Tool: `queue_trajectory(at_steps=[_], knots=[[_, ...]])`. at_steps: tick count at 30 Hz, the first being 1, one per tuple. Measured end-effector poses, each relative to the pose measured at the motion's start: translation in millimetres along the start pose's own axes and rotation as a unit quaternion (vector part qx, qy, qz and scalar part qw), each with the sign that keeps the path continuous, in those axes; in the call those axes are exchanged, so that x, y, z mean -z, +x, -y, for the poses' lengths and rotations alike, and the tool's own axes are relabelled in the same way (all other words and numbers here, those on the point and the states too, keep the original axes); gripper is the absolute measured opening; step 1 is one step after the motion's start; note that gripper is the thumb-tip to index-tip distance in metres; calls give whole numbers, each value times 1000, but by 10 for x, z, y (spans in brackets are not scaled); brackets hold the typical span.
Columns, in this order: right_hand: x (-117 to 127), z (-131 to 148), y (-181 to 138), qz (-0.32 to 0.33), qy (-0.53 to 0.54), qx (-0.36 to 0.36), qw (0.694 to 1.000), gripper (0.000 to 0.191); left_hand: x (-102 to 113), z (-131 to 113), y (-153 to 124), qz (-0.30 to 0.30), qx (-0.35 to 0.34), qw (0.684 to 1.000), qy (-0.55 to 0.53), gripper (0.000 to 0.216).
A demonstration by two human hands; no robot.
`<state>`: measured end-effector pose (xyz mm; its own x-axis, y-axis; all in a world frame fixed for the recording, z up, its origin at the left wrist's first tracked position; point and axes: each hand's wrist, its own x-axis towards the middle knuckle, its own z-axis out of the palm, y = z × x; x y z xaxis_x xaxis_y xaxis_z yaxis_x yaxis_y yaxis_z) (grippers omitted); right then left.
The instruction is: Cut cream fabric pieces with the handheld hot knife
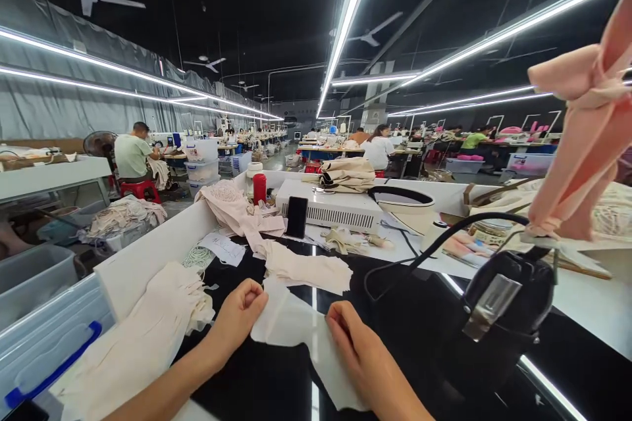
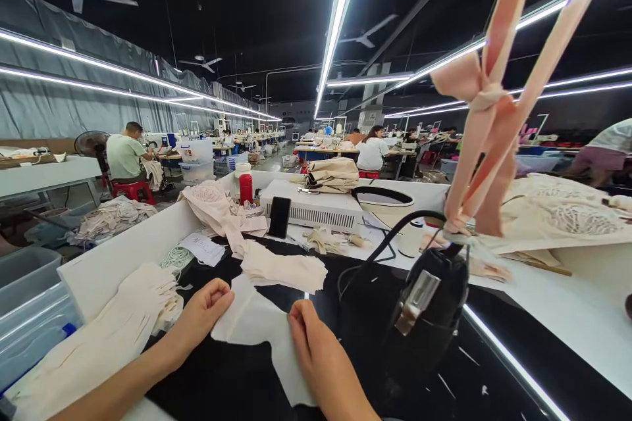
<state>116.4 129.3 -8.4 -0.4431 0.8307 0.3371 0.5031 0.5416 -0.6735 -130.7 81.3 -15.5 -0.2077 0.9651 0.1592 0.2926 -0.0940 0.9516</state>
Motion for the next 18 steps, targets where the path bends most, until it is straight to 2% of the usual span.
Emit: queue_trajectory(at_steps=[3,10,14,18], knots=[[73,-38,365,-30,-2,-7,1000,25,18,-29,369,-33,-19,999,3,54],[159,-365,1040,-89,-51,-7,995,23,3,-147,1104,-66,-34,995,65,28],[141,-678,1360,-92,-101,5,991,25,-50,-65,1336,-60,-21,992,113,29],[108,-950,1532,-81,-149,19,985,27,-130,51,1388,-28,0,987,156,30]])
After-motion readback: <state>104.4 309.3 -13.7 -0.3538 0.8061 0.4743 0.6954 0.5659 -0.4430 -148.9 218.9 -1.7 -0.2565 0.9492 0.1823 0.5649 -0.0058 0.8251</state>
